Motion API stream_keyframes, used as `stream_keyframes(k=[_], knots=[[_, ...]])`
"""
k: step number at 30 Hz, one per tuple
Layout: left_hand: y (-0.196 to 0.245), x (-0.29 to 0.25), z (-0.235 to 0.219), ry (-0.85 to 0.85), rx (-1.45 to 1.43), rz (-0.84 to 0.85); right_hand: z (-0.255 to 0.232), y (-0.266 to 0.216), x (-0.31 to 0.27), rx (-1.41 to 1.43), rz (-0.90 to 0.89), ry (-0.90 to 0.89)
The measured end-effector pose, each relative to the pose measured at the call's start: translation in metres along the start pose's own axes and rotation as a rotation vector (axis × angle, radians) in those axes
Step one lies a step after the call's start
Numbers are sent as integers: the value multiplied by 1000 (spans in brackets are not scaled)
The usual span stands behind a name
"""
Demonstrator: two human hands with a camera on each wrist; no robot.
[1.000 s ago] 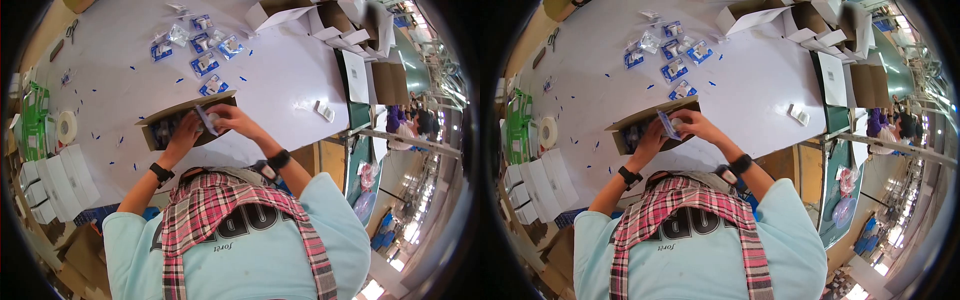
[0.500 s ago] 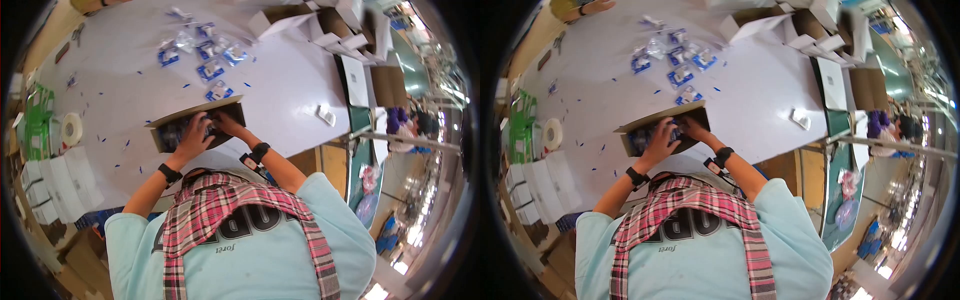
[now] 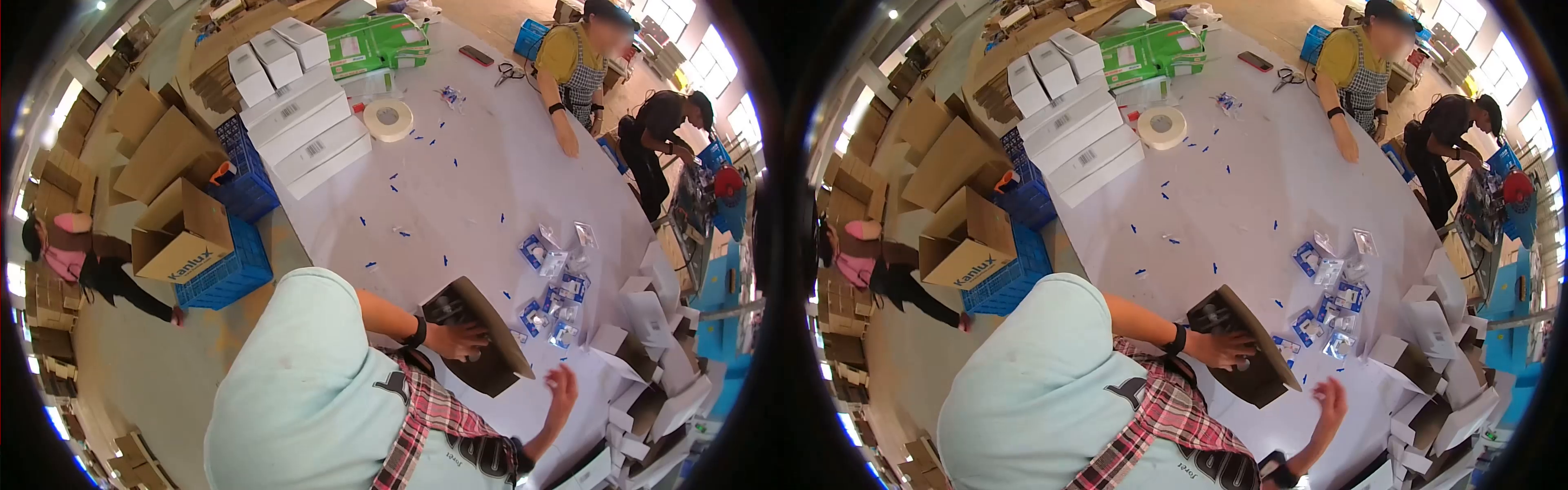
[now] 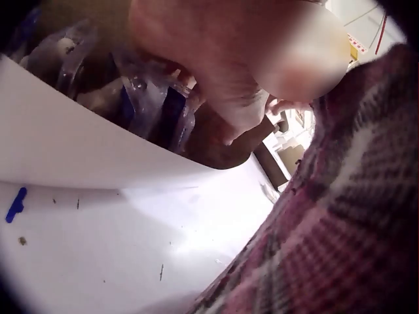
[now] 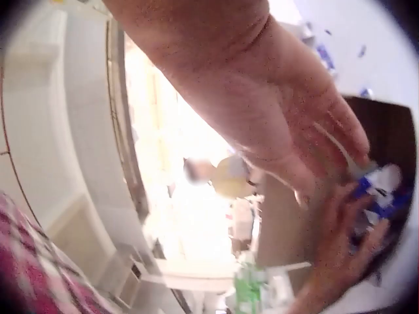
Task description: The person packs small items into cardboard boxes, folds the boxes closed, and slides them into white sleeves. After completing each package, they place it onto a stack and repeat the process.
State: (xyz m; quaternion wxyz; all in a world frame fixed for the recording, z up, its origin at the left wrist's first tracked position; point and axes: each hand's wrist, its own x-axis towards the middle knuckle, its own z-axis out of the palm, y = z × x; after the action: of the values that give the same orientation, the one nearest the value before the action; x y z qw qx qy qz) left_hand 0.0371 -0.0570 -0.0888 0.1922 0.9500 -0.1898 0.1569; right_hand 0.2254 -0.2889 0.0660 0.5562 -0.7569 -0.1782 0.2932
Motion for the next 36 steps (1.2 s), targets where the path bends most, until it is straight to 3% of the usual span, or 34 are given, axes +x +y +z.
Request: stream_keyframes(k=[1, 3, 4, 5, 6, 8, 9, 10, 11, 12, 14, 16, 20, 23, 25, 26, 27, 29, 35, 36], knots=[[-1, -4, 1, 8, 20, 4, -17, 32, 22, -24, -60, 89], [-1, -12, 15, 48, 106, 28, -51, 132, 68, -323, -84, 98], [0, -19, 22, 91, 163, 59, -63, 195, 85, -316, -38, 73], [5, -17, 5, 95, 228, 69, -60, 215, 94, -161, 171, 53], [5, -11, -16, 82, 158, 114, -44, 207, 84, -932, -376, -223], [3, -8, -20, -84, 107, 103, -19, 267, 97, -176, -392, -229], [2, -1, -23, -123, 34, 102, 4, 329, 132, -518, -790, -16], [4, 7, -29, -139, -52, 46, 16, 275, 117, -487, -355, -32], [6, 8, -34, -172, -98, 43, 25, 204, 108, -374, 65, -185], [4, 8, -35, -214, -122, 7, 33, 220, 114, -310, 1, -189], [-1, 12, -17, -236, -127, 41, 40, 211, 100, -204, 180, -8], [-4, 6, -24, -254, -135, 34, 33, 199, 88, -147, 286, -12], [-2, 14, -36, -275, -188, 25, -1, 215, 51, -124, 351, 147], [-4, 16, -32, -289, -199, 57, -10, 232, 14, -216, 305, 494], [-9, 7, -29, -299, -179, 8, -6, 245, 6, -216, 217, 635], [-5, 6, -33, -301, -183, -3, -4, 267, 14, -392, 75, 688], [-2, 8, -36, -261, -150, 19, -6, 251, 13, -368, 191, 646], [2, 7, -35, -240, -86, -21, -1, 225, 3, -341, 1, 757], [7, 20, -45, -227, -151, -25, 7, 169, -5, -574, -182, 406], [8, 20, -46, -228, -158, -28, 10, 169, -5, -622, -147, 400]])
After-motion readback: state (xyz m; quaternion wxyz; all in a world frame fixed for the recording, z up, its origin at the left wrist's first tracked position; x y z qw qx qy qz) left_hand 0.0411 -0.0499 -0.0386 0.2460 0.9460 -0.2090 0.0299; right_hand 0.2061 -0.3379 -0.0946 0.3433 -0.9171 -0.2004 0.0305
